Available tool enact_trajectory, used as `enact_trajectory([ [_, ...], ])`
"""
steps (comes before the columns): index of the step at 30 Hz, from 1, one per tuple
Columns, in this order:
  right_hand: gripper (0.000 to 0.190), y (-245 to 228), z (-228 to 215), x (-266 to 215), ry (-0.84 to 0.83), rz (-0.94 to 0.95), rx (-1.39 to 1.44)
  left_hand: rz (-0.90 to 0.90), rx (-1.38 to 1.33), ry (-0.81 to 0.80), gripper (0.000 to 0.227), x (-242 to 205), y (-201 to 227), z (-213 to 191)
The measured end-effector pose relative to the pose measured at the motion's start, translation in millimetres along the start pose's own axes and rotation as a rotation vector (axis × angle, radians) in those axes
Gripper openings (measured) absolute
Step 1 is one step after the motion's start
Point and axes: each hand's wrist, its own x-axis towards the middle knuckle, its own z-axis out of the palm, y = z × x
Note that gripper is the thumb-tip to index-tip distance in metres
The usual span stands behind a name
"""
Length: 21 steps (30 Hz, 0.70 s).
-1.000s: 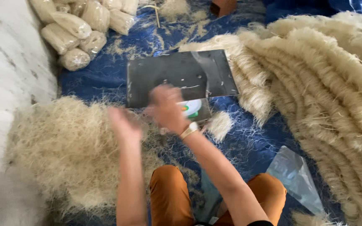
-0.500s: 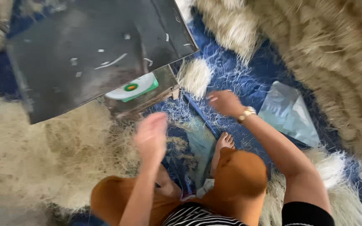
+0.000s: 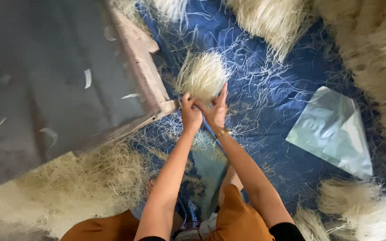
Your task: The person weighs bundles of fibers on a scale and organizes them into piles on the floor.
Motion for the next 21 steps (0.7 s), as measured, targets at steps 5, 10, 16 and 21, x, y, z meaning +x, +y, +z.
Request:
enact_trajectory([
  [5,0.132,-22.4,2.1,11.2,0.07,0.232,0.099,-0.244,-0.515,0.071,0.083,16.0,-13.8,2.4],
  [10,0.12,-13.7,4.2,25.6,0.088,0.167,0.052,0.118,-0.124,0.291,0.061,7.8,-5.5,17.8],
  [16,0.119,-4.9,-34.1,32.3,-0.053,0.047,0.363,0.744,0.568,0.241,0.023,36.3,17.4,3.5],
  [21,0.111,13.7,-73.6,45.7,-0.26,0.105,0.66,0.675,0.729,0.155,0.01,43.9,21.3,6.6],
])
